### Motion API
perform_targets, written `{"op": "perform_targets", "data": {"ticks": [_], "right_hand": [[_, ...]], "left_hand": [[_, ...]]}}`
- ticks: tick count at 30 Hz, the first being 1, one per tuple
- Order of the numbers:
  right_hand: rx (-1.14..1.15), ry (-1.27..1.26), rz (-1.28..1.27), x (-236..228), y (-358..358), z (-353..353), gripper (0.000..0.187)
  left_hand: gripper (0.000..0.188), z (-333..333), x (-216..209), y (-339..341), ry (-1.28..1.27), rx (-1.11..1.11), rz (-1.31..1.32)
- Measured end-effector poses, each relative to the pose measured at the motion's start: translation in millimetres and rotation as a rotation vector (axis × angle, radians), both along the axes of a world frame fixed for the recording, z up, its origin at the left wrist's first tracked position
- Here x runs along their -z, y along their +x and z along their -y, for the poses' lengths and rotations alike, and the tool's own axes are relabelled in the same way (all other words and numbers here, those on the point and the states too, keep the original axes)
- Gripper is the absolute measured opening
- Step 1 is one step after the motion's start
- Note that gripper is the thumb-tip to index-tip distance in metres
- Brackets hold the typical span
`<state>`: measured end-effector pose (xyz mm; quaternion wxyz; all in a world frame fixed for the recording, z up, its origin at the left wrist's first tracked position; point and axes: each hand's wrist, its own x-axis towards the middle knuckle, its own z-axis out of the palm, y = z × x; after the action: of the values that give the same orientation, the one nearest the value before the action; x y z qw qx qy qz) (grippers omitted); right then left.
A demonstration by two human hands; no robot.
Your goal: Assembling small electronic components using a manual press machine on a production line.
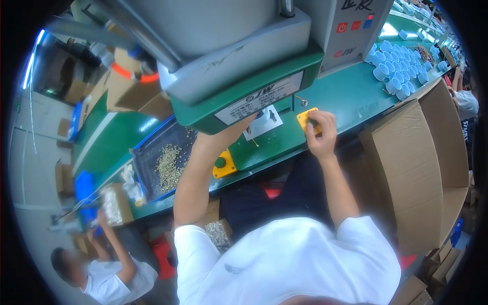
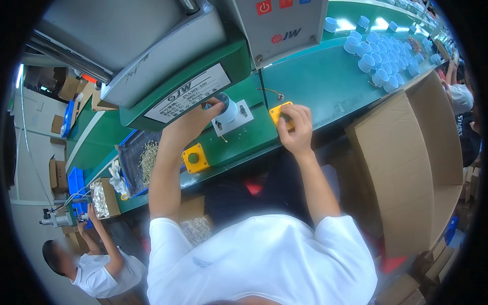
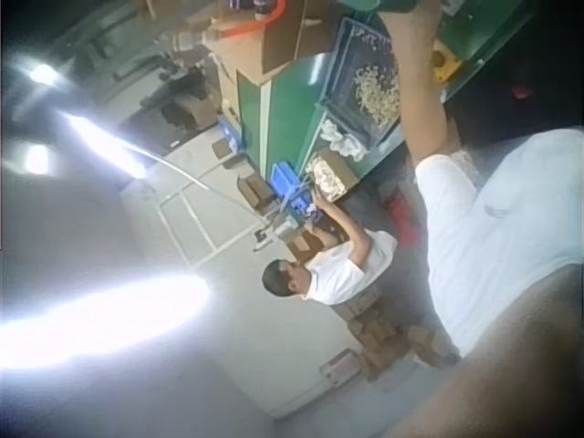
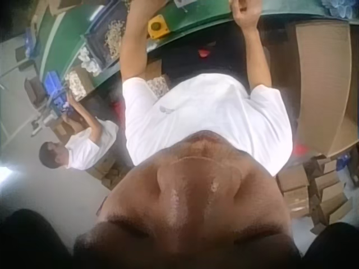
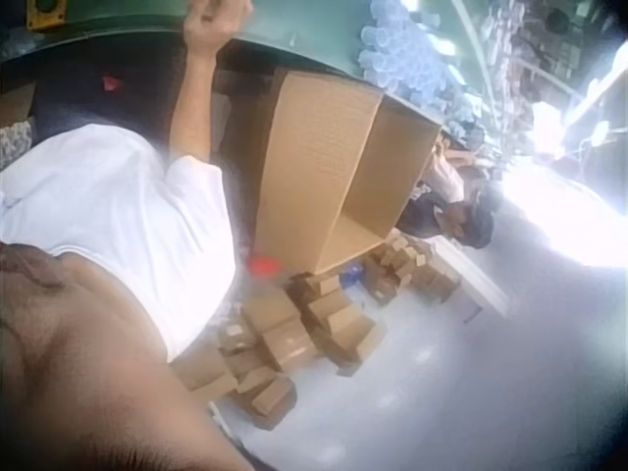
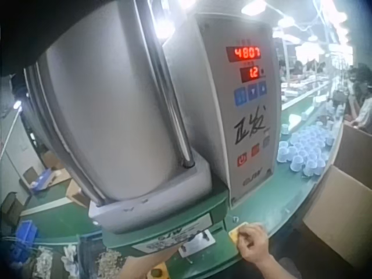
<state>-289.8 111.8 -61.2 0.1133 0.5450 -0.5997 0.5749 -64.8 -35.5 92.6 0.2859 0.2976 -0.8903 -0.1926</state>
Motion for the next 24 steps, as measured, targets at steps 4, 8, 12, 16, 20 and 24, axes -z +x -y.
{"op": "perform_targets", "data": {"ticks": [4,8,12,16,20,24], "right_hand": [[-0.003,-0.003,-0.001,2,2,-1,0.026],[0.009,-0.003,-0.022,3,2,-2,0.024],[0.026,-0.028,-0.026,-1,3,1,0.022],[0.025,-0.022,-0.011,2,2,-1,0.021],[0.02,-0.017,-0.022,2,2,0,0.02],[0.02,-0.021,-0.029,3,1,-1,0.02]], "left_hand": [[0.026,3,3,1,0.164,-0.02,0.008],[0.026,1,8,-2,0.045,0.008,-0.073],[0.025,-1,6,-2,0.009,-0.01,-0.065],[0.027,-2,9,-5,-0.035,-0.004,-0.102],[0.027,-11,1,-7,-0.058,-0.065,-0.08],[0.028,-6,3,-5,-0.051,-0.03,-0.059]]}}
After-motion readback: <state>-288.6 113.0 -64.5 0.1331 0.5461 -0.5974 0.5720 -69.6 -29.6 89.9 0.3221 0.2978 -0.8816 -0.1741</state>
